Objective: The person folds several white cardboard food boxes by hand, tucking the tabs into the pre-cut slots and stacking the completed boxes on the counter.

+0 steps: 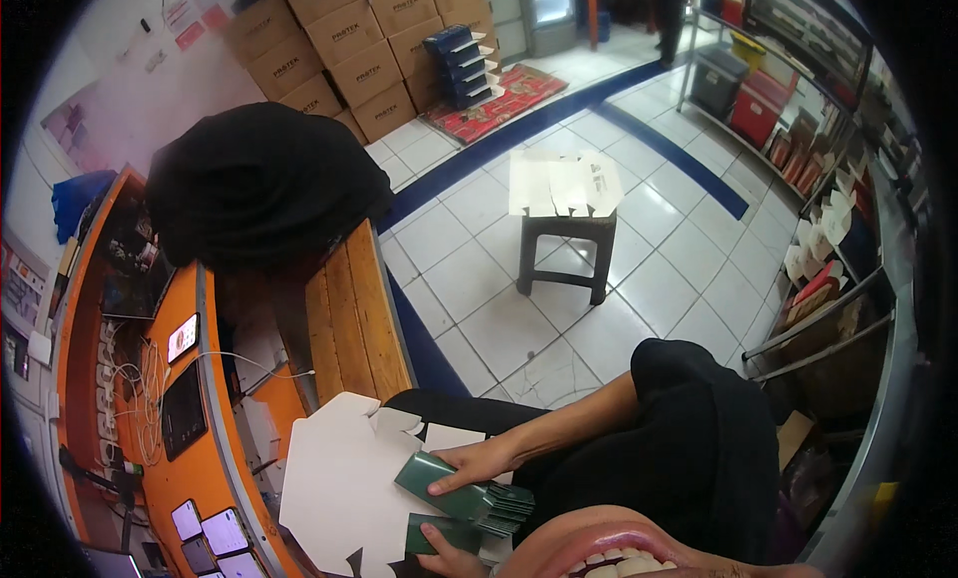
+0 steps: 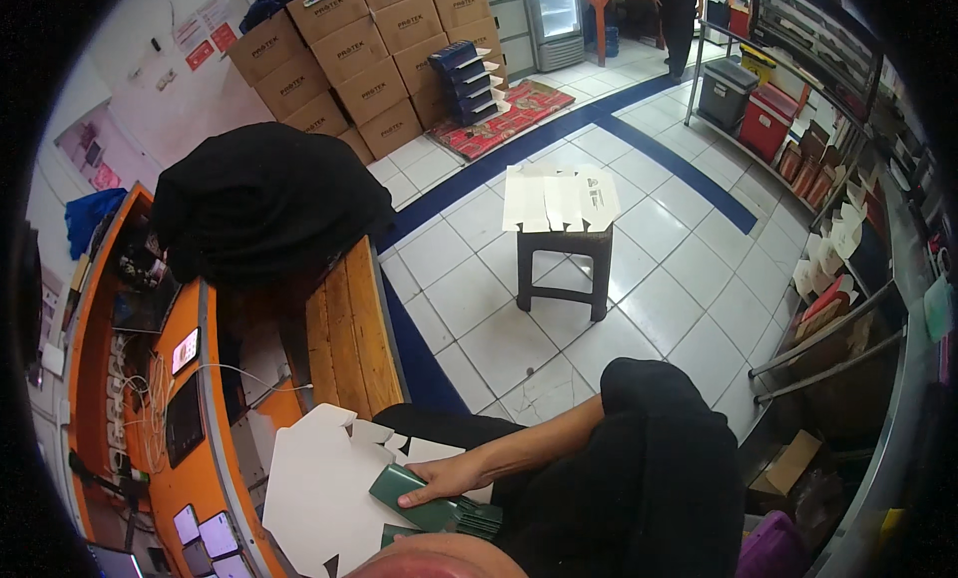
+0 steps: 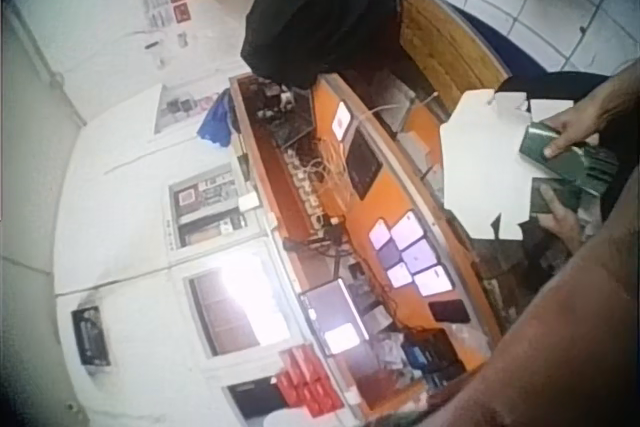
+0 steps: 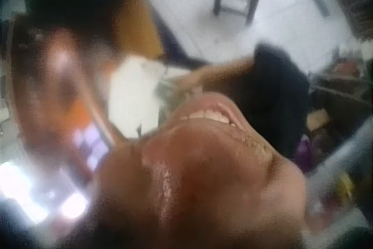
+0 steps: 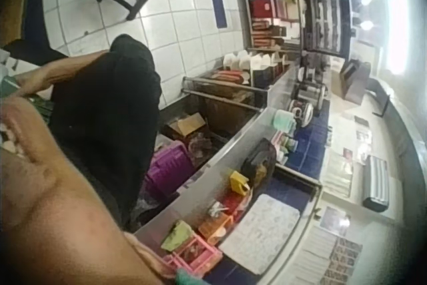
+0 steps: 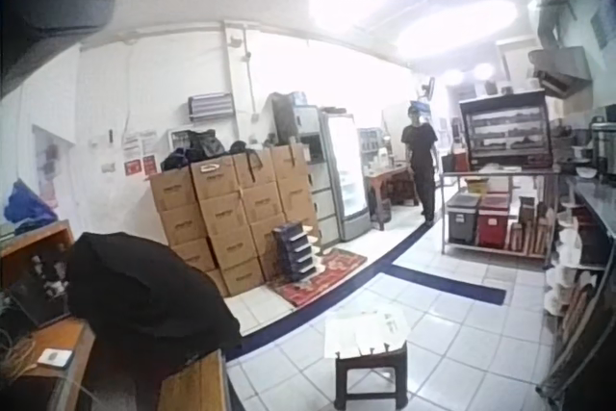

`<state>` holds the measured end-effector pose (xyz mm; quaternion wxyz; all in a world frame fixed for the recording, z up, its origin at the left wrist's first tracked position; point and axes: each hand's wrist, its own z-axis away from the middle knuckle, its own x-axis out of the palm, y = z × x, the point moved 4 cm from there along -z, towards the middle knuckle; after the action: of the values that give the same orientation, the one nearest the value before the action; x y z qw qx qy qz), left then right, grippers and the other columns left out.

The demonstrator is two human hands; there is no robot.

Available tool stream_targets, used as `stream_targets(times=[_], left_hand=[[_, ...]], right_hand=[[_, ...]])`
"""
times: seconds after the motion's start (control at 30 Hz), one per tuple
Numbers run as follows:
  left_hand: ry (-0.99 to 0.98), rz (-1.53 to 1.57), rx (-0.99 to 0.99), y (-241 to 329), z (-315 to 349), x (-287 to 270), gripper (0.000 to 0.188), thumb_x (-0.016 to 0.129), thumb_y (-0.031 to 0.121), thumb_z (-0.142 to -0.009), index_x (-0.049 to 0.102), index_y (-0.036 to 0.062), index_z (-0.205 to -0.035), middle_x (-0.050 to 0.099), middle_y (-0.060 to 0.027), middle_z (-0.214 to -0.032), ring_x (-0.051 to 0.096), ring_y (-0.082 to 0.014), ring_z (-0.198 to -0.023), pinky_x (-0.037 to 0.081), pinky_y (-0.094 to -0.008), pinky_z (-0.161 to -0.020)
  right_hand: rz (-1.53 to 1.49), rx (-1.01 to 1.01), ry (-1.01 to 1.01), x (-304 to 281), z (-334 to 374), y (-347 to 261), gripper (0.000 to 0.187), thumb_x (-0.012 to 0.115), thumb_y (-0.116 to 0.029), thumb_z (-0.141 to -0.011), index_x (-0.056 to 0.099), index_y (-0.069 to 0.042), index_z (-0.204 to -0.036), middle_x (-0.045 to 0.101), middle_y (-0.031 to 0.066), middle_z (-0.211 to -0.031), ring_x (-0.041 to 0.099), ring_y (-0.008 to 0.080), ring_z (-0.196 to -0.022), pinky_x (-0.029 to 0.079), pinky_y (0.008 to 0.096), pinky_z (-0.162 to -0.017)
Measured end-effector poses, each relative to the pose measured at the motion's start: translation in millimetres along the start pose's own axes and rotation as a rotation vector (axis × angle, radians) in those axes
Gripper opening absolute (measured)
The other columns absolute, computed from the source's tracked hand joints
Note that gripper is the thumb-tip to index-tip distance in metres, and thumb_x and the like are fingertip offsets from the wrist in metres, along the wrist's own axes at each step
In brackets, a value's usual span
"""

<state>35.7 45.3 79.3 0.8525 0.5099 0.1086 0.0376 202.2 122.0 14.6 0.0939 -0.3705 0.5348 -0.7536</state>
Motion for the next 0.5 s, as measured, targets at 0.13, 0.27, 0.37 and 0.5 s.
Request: stream_targets(times=[0.13, 0.27, 0.37, 0.5], left_hand=[[0.019, -0.195, -0.137, -2, -3, 2, 0.07, 0.062, 0.049, -0.103, 0.05, -0.0067, -0.144, 0.06, -0.0215, -0.14, 0.062, -0.0348, -0.116, 0.052, -0.0465, -0.097], [0.144, -0.599, -0.064, 4, 8, 16, 0.079, 0.055, 0.056, -0.104, 0.04, -0.0067, -0.15, 0.057, -0.0269, -0.142, 0.061, -0.0419, -0.12, 0.048, -0.0521, -0.102], [0.144, 0.449, 0.108, -82, -44, -25, 0.065, 0.069, 0.04, -0.102, 0.049, -0.0051, -0.144, 0.059, -0.0193, -0.135, 0.063, -0.0295, -0.113, 0.056, -0.0414, -0.092], [0.13, 0.295, 0.0, -84, -41, -17, 0.06, 0.069, 0.035, -0.103, 0.049, -0.003, -0.144, 0.059, -0.0145, -0.134, 0.06, -0.0242, -0.114, 0.051, -0.0375, -0.096]], right_hand=[[-0.054, -0.03, 0.026, -10, 5, 7, 0.086, 0.067, -0.057, -0.099, 0.031, -0.001, -0.154, 0.051, 0.0109, -0.139, 0.05, 0.0171, -0.129, 0.047, 0.0345, -0.107], [-0.061, 0.039, 0.016, -13, 3, 12, 0.085, 0.066, -0.056, -0.1, 0.033, 0.0, -0.154, 0.052, 0.0107, -0.141, 0.05, 0.0173, -0.131, 0.046, 0.0339, -0.109], [-0.11, 0.149, -0.191, 7, 6, -24, 0.084, 0.064, -0.052, -0.103, 0.031, 0.002, -0.158, 0.051, 0.013, -0.147, 0.047, 0.0175, -0.134, 0.045, 0.0339, -0.111], [-0.041, 0.187, -0.075, -1, 22, -12, 0.08, 0.066, -0.045, -0.104, 0.031, -0.001, -0.16, 0.052, 0.0107, -0.145, 0.049, 0.0168, -0.132, 0.044, 0.0344, -0.111]])
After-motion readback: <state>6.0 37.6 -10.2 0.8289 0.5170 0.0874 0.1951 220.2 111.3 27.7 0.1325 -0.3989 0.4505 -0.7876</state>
